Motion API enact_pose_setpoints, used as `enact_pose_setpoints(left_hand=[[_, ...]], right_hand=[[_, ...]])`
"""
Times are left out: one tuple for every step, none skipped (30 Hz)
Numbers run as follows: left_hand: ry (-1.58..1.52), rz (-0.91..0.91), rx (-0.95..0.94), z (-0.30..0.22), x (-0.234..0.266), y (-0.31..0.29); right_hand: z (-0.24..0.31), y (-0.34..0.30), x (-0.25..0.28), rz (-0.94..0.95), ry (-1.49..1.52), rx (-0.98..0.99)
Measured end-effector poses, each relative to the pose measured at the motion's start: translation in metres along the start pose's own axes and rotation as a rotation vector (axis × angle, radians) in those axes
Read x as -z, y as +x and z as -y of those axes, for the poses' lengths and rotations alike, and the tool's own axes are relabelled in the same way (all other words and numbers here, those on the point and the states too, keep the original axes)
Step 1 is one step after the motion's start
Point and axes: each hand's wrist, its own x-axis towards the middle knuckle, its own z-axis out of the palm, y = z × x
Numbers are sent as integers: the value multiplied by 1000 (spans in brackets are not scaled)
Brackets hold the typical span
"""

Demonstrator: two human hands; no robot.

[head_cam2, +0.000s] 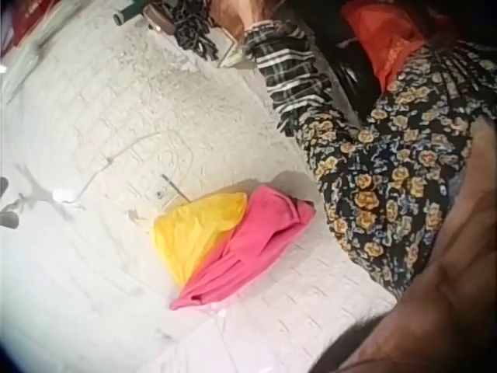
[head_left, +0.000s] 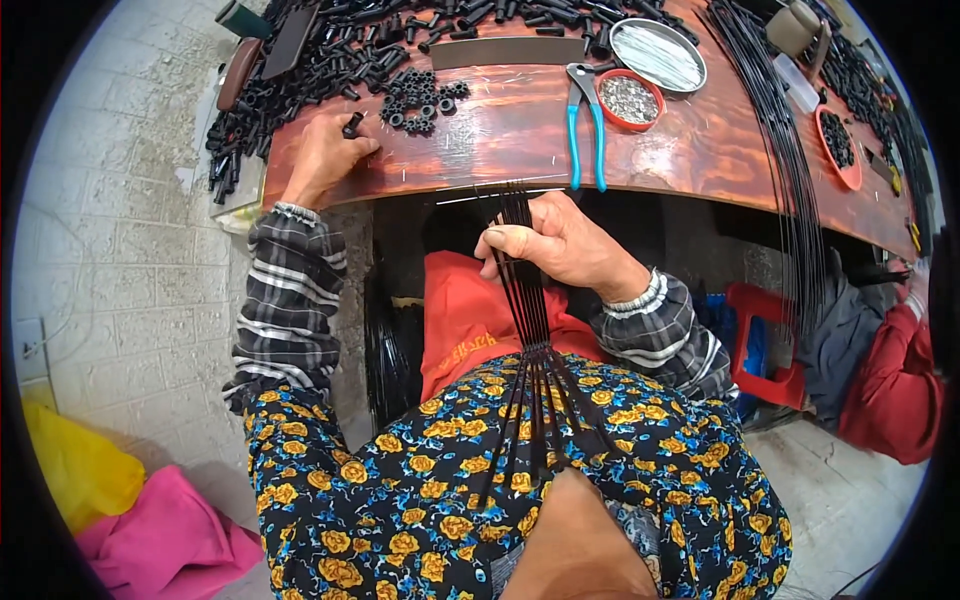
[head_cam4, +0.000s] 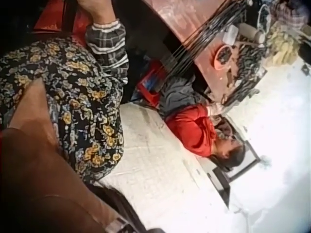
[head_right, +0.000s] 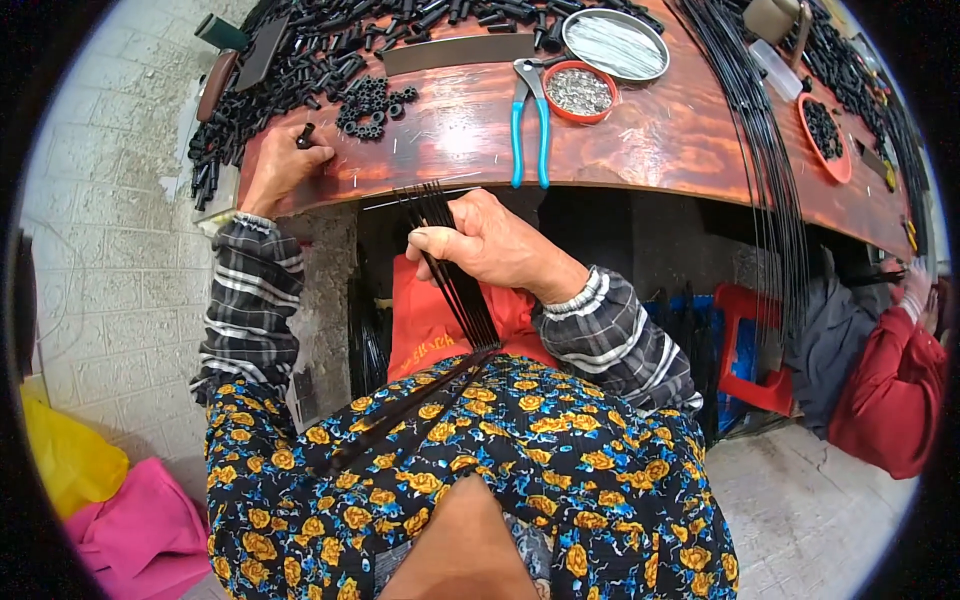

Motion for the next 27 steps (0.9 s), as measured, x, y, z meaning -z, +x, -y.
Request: enact_pose_setpoints(left_hand=[[1,6,-2,2,-4,-2],[-110,-52,42,-1,-8,-7],[-221,-110,88,-3,-13,-11],[-234,-162,93,-4,-19,-14],[-240,-161,97,-4,-22,-18],[-161,-249,42,-5,-24,-21],[-82,-336,-11,-5,-26,-25],[-80,-376,-28,-5,-29,-27],[-83,-380,-25,-5,-33,-31],[-156,-421,-60,-8,-37,-36],[-231,-453,-105,-13,-43,-38],[-520,-304,77,-34,-45,-48],[-525,-295,77,-50,-47,-54],[-841,-154,91,-66,-48,-61],[-1155,-15,112,-75,-51,-67],[-1288,38,144,-81,-56,-71],[-1332,68,181,-83,-61,-75],[-1390,115,158,-82,-66,-76],[-1449,162,134,-81,-71,-77],[-1458,158,142,-83,-75,-78],[-1510,142,150,-86,-77,-79],[-1562,126,157,-88,-79,-81],[-1568,126,164,-89,-79,-80],[-1608,154,142,-89,-79,-80],[-1646,182,119,-89,-79,-79],[-1668,201,121,-88,-79,-78],[-1670,201,125,-89,-79,-79]], right_hand=[[-1,0,0,-3,1,0],[-2,0,1,2,-10,5],[-2,-1,1,-5,-7,1],[0,-1,0,-14,-10,0],[2,-1,0,-16,-17,-3],[1,0,0,-12,-36,15],[0,0,0,-9,-39,8],[0,1,0,0,-54,6],[0,2,0,10,-68,4],[1,1,-1,19,-67,25],[2,1,0,11,-69,23],[1,0,2,11,-64,12],[-1,-1,3,11,-59,1],[-1,-2,4,6,-57,-6],[-1,-2,3,12,-38,-15],[-1,-1,2,17,-18,-26],[-1,0,1,23,-17,-39],[0,0,-1,15,42,-12],[-1,0,-2,7,102,14],[-5,3,3,57,25,8],[-7,2,3,62,24,-4],[-8,2,2,43,57,-6],[-8,1,2,19,91,-7],[-6,1,4,31,50,-25],[-5,0,4,32,51,-32],[-5,0,3,14,64,-26],[-4,-1,3,-5,77,-19]])
